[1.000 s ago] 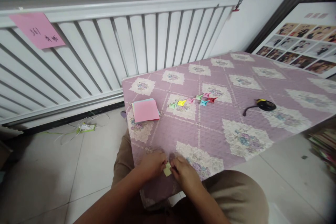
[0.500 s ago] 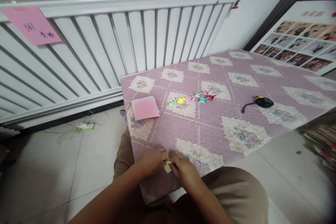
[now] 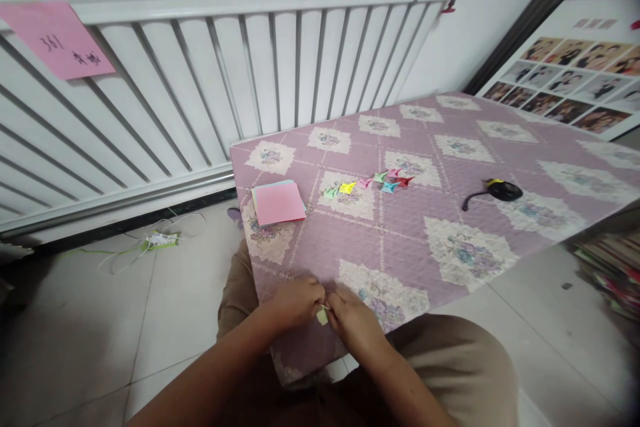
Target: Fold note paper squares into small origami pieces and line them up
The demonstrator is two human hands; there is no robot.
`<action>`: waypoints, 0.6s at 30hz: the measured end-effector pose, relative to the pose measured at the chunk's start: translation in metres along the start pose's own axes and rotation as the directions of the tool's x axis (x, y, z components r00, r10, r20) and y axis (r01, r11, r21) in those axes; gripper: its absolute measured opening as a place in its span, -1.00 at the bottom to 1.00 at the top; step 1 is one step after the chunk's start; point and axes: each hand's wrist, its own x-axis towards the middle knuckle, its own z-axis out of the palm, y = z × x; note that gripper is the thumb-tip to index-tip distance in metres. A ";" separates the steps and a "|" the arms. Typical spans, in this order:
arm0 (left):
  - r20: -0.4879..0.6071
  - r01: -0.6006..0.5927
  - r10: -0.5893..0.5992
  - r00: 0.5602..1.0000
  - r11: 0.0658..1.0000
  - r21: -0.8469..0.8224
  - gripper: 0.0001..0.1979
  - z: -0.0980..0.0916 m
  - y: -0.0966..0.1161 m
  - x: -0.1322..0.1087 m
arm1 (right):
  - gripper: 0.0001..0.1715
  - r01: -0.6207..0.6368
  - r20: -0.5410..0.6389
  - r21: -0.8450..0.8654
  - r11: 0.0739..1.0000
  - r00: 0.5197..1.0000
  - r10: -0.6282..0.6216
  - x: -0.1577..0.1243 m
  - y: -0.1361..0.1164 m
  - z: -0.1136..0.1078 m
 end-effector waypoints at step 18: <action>0.003 -0.039 0.040 0.999 0.973 0.227 -0.82 0.028 -0.004 -0.015 | -0.78 0.220 -0.126 -0.004 0.975 0.967 -0.219 -0.013 0.008 0.005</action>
